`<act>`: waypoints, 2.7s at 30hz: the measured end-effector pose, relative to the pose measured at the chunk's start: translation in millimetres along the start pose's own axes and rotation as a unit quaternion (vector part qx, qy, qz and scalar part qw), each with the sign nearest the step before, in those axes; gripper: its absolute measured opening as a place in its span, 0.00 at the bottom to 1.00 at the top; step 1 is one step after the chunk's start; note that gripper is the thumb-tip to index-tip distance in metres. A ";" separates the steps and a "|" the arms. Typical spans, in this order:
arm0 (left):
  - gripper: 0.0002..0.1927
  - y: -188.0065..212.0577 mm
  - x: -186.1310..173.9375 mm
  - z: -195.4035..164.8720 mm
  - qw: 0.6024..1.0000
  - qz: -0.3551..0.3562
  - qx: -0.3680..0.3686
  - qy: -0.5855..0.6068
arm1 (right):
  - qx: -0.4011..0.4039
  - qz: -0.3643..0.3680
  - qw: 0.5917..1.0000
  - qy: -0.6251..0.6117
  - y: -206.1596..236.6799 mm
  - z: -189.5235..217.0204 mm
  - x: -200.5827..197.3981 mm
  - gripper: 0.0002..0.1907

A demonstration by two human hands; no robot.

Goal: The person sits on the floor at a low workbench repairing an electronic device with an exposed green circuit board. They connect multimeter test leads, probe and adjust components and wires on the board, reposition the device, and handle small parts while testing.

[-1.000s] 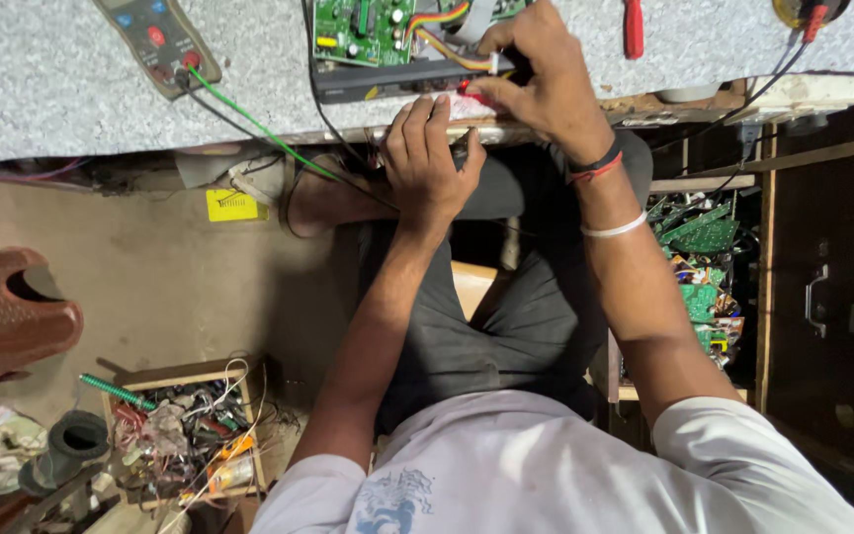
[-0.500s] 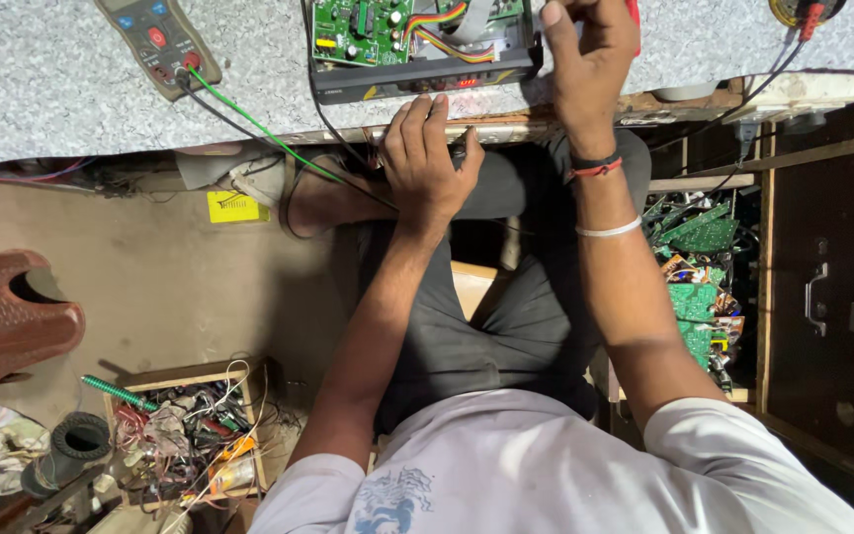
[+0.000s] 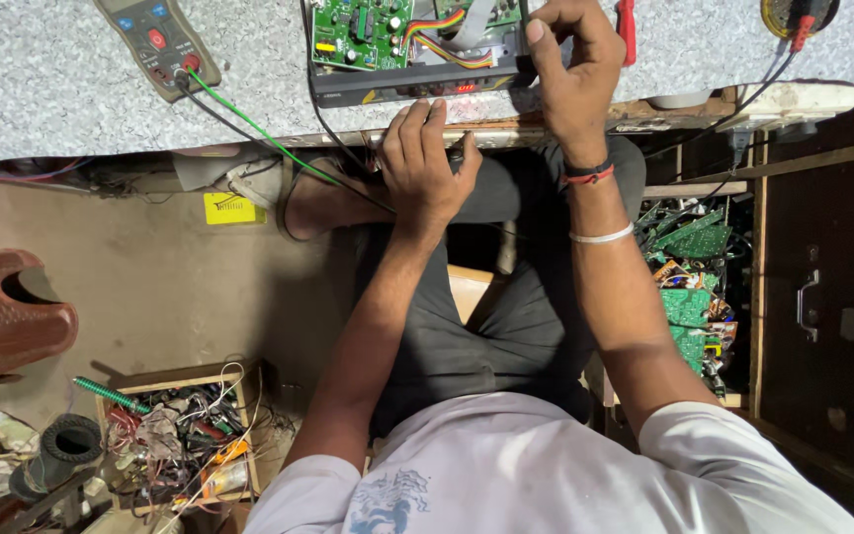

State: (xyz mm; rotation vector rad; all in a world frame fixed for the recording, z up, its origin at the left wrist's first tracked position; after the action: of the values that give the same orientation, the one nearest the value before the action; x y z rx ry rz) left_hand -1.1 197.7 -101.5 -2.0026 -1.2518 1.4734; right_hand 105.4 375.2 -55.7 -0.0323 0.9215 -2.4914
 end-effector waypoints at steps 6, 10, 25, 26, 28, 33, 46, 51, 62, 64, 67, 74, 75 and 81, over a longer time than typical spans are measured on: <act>0.29 -1.3 -0.7 -1.2 1.000 -0.003 0.002 -0.003 | 0.007 0.030 0.999 0.020 -6.0 13.6 3.6 0.05; 0.29 -1.3 -1.6 -1.2 1.000 -0.006 0.003 -0.002 | -0.122 0.160 0.963 0.178 -6.4 39.5 22.3 0.20; 0.29 1.7 -5.0 1.3 1.000 -0.003 0.006 0.003 | -0.135 0.197 0.953 0.184 0.5 32.2 30.3 0.21; 0.29 2.1 -5.9 0.8 1.000 -0.006 0.003 0.002 | -0.132 0.213 0.948 0.197 0.6 30.2 33.3 0.22; 0.28 1.1 -6.1 -0.7 1.000 -0.012 0.000 -0.001 | -0.128 0.243 0.936 0.220 -0.8 26.2 38.2 0.23; 0.29 -1.1 -4.7 -2.1 1.000 -0.005 -0.001 0.005 | -0.139 0.234 0.943 0.193 -4.5 31.6 34.4 0.23; 0.29 -2.8 -10.4 0.6 1.000 -0.016 0.010 0.010 | -0.099 0.239 0.952 0.161 -8.0 47.0 36.5 0.19; 0.29 1.5 -17.4 -1.5 1.000 -0.011 0.013 0.015 | -0.084 0.238 0.954 0.164 -0.8 48.8 34.4 0.19; 0.30 5.2 -27.1 -6.6 1.000 -0.014 0.016 0.018 | -0.051 0.266 0.949 0.159 2.7 60.5 32.3 0.17; 0.29 5.6 -26.8 -5.9 1.000 -0.012 0.012 0.017 | -0.054 0.276 0.947 0.156 2.5 61.5 32.7 0.17; 0.29 7.1 -26.9 -5.6 1.000 -0.014 0.013 0.022 | -0.060 0.276 0.951 0.125 2.2 61.9 34.1 0.17; 0.29 8.3 -26.2 -4.4 1.000 -0.013 0.010 0.023 | -0.071 0.270 0.953 0.116 3.4 60.7 35.3 0.17; 0.29 8.2 -26.0 -4.3 1.000 -0.015 0.012 0.021 | -0.073 0.266 0.954 0.116 3.6 60.5 35.5 0.16; 0.29 8.8 -24.9 -4.2 1.000 -0.011 0.012 0.026 | -0.066 0.255 0.956 0.127 4.0 57.9 35.5 0.16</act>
State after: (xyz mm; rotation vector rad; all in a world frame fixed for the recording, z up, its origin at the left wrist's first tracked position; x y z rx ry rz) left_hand 4.9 173.6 -91.7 -1.9939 -1.2252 1.4101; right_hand 86.3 321.6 -18.4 0.4383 1.0437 -1.9770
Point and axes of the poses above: each hand's wrist, its own y-axis away from the middle knuckle, its own x-axis out of the palm, z = x × y, the point moved 7 cm from there along -y, towards the middle knuckle, and after that the axes turned 1 degree about -x, right-handed, at the moved point
